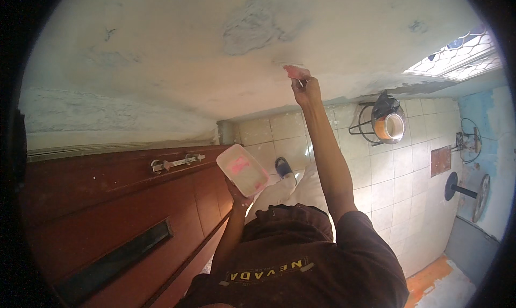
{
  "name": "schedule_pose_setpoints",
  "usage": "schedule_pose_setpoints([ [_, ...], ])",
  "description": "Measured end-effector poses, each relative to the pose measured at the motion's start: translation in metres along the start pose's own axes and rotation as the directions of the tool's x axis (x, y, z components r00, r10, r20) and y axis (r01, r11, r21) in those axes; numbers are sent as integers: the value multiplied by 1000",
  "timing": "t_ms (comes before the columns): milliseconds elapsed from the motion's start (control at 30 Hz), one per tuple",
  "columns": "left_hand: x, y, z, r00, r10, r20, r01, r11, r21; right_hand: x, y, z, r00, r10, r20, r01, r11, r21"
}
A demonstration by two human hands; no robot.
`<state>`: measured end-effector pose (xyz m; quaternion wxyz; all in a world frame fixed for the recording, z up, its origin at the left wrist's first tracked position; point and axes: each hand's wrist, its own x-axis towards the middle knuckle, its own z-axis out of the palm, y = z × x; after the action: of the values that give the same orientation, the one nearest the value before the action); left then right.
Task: The person patches a wall by repeatedly scooping pink compound from a plastic container with a spatula and spreading it onto the wall surface.
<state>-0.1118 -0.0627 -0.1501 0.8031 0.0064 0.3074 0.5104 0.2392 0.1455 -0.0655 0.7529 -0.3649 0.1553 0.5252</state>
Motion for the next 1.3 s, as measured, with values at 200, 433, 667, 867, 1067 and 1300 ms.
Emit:
schedule_pose_setpoints([
  [200, -1, -1, -2, 998, -18, -67, 15, 998, -55, -29, 11, -14, 989, -121, 88, 128, 989, -75],
  [433, -2, -2, 2, 998, -8, -62, 5, 999, -54, 41, 83, -59, 991, 129, 25, -126, 986, -108],
  [667, -4, 4, 4, 997, 36, -74, -39, 998, -39, 21, 59, -17, 974, 227, -6, -227, 974, 15],
  [867, 1, 7, 17, 1000, -16, -19, 15, 998, -55, -12, 22, 21, 977, 212, 5, -211, 971, 111],
  [1067, 4, 7, 31, 1000, -11, -15, 10, 998, -65, -38, -7, 25, 987, 117, 111, -131, 983, 127],
  [1300, 13, 22, 56, 992, -54, 112, 48, 997, 60, -163, -17, 5, 862, -301, 408, 496, 667, -556],
])
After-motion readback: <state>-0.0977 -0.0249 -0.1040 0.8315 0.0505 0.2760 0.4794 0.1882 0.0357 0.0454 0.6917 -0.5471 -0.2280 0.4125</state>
